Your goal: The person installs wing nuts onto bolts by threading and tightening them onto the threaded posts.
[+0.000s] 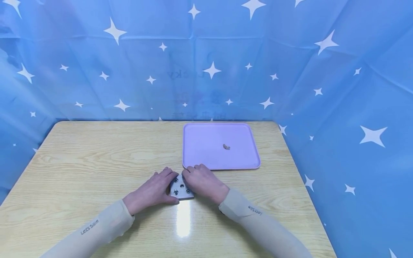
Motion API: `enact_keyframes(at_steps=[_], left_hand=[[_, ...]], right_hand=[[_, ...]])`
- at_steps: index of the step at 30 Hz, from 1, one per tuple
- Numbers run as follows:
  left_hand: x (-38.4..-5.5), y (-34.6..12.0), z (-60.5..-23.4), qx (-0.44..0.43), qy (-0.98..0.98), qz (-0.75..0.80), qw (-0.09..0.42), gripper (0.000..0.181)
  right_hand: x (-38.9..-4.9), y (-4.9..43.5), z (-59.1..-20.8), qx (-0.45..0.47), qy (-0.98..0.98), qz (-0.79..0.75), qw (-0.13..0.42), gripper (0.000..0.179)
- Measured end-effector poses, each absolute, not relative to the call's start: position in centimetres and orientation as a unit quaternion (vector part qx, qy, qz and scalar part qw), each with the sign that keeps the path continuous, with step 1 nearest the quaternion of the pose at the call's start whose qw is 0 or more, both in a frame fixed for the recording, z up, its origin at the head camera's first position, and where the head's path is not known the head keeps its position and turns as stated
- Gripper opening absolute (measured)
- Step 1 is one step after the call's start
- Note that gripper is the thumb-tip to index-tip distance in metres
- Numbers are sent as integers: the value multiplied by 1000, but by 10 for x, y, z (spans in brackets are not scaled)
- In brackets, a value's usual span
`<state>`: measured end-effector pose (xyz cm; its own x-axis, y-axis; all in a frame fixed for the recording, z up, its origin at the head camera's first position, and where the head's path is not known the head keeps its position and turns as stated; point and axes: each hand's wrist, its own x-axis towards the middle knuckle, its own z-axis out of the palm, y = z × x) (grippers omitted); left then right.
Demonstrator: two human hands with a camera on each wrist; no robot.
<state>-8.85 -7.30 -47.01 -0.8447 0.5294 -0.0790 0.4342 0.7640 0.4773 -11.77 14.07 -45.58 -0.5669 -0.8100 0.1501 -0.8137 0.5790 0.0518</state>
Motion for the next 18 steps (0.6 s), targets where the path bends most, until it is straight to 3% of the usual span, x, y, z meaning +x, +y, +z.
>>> enact_keyframes(at_steps=[4,10,18], left_hand=[[-89,-73,-471,258,933,229,104,84],[-89,-73,-472,265,933,223,95,85],[-89,-72,-471,263,934,221,97,84]], right_hand=[[-115,138,-459,434,-898,35,67,7],[-119,148,-448,430,-900,65,20,40],[-126,164,-434,528,-848,-32,5,37]])
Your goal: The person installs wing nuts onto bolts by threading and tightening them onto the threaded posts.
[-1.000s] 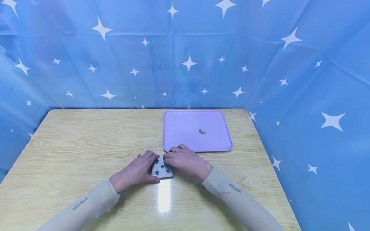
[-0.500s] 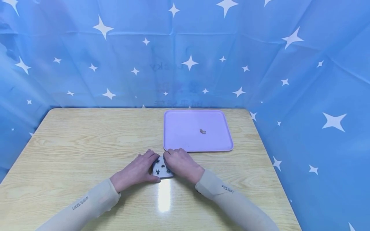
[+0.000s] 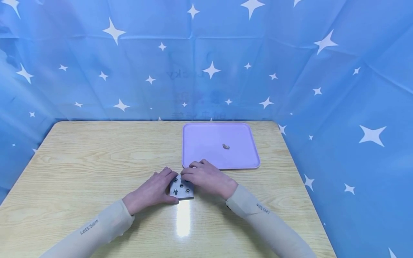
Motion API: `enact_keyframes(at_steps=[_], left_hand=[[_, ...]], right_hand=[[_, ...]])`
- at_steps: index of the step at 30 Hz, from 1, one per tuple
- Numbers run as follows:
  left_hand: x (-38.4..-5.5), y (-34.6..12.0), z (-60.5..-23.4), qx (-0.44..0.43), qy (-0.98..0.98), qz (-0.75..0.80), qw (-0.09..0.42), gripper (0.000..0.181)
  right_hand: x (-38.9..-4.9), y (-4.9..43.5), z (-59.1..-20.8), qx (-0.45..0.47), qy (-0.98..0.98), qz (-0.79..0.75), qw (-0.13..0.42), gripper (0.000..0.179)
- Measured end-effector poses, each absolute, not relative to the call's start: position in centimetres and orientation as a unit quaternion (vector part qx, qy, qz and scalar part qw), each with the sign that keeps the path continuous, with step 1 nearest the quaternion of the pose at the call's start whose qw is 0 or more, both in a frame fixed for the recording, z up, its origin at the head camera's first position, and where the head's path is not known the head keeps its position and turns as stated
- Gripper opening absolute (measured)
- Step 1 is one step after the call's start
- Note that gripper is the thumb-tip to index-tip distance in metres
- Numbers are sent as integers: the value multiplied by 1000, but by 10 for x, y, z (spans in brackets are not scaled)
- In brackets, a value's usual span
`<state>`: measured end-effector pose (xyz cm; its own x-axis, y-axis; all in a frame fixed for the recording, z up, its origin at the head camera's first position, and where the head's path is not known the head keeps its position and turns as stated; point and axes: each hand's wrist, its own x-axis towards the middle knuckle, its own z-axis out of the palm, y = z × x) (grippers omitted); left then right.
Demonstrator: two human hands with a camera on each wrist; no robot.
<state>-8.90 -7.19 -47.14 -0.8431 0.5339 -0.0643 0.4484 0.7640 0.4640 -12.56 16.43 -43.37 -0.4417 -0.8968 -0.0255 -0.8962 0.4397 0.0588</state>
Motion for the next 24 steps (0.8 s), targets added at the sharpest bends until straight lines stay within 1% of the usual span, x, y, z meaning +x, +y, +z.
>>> enact_keyframes(at_steps=[6,10,14,20,24], left_hand=[[-89,-72,-472,260,934,222,100,83],[-89,-73,-472,259,933,228,102,83],[-89,-73,-470,256,931,237,105,83],[-89,-73,-470,259,931,239,99,83],[-89,-73,-471,262,931,236,94,84]], right_hand=[[-127,163,-438,536,-843,-40,25,29],[-127,159,-445,529,-845,-32,64,19],[-124,151,-454,500,-861,-8,93,4],[-116,139,-462,439,-892,41,104,6],[-114,138,-461,422,-901,45,88,11]])
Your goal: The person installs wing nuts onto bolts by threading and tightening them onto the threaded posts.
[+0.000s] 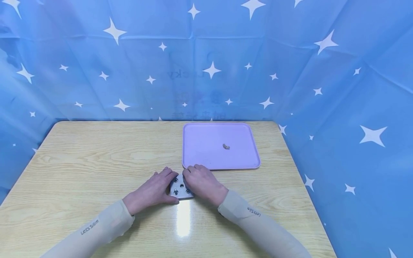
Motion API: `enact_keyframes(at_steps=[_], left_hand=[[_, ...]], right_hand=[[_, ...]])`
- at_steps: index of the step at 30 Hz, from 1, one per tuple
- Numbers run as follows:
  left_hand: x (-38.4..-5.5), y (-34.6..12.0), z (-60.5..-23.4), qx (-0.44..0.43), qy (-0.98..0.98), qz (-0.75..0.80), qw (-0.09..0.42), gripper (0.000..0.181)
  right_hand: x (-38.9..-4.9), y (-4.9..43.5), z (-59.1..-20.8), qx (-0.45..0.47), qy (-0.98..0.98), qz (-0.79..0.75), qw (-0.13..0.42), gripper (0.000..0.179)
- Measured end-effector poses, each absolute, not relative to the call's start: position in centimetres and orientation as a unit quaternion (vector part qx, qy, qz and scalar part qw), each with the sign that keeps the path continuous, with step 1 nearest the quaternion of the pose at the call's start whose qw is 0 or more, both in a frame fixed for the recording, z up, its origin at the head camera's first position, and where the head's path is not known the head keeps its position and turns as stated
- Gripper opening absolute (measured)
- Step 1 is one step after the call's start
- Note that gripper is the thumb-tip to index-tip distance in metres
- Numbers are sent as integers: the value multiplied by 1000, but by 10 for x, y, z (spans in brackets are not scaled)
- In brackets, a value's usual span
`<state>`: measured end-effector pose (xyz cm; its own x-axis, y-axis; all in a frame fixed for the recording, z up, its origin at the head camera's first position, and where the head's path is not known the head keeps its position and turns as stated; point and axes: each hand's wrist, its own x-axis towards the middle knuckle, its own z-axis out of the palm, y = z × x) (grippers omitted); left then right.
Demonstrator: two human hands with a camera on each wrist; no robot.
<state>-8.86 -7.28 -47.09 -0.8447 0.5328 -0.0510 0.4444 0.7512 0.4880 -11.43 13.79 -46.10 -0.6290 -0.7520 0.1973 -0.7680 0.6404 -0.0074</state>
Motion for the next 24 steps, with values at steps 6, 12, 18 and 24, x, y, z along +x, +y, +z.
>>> enact_keyframes(at_steps=[6,12,18,24], left_hand=[[-88,-72,-471,264,933,227,92,86],[-89,-73,-472,263,933,228,95,84],[-90,-72,-472,263,933,224,97,86],[-90,-72,-473,260,933,228,100,86]], right_hand=[[-121,150,-443,454,-888,44,48,30],[-127,163,-433,532,-846,-12,21,33],[-128,166,-437,549,-835,-26,31,29],[-129,163,-443,547,-835,-18,56,22]])
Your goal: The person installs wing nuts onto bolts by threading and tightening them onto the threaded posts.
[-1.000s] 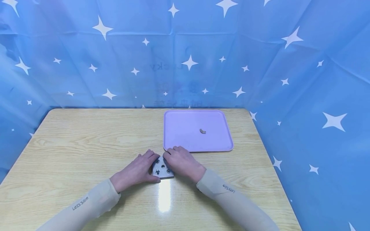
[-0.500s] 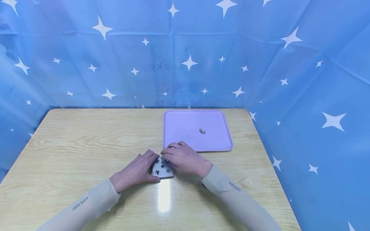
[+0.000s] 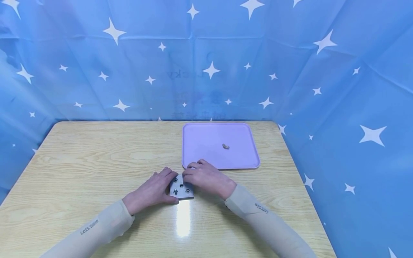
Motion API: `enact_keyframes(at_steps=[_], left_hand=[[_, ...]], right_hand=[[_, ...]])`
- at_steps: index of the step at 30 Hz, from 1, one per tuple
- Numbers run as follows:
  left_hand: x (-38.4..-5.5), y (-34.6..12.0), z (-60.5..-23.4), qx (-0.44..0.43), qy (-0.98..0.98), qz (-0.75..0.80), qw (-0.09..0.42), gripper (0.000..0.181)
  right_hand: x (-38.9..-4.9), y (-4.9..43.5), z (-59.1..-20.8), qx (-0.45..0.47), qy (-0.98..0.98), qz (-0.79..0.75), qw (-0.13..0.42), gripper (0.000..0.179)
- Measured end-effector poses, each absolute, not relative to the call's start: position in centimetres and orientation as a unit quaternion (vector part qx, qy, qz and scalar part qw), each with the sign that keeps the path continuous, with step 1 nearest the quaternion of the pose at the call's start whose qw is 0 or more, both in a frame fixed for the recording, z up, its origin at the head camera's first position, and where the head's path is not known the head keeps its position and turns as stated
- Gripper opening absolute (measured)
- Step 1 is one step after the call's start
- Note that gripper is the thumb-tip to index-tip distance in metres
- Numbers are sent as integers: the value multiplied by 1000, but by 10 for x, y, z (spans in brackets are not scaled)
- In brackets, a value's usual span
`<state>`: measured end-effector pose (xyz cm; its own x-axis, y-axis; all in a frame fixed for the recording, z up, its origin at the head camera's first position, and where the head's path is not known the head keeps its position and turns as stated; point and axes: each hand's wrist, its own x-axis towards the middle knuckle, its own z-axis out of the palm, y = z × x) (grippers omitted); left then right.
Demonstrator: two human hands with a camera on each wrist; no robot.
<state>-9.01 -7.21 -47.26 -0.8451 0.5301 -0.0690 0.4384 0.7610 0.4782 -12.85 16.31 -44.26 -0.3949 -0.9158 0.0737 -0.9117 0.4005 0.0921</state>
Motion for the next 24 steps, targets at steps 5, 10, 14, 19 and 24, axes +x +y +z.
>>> enact_keyframes(at_steps=[5,10,14,19,24], left_hand=[[-90,-73,-472,258,933,232,101,86],[-90,-73,-472,263,931,233,97,85],[-89,-72,-471,264,931,232,95,85],[-89,-72,-471,262,931,234,97,85],[-90,-72,-472,257,932,231,104,86]], right_hand=[[-126,156,-452,521,-848,-5,93,9],[-119,146,-462,457,-881,32,118,5],[-114,143,-462,419,-901,54,101,11],[-119,151,-456,437,-897,56,40,27],[-126,163,-443,501,-865,12,-4,35]])
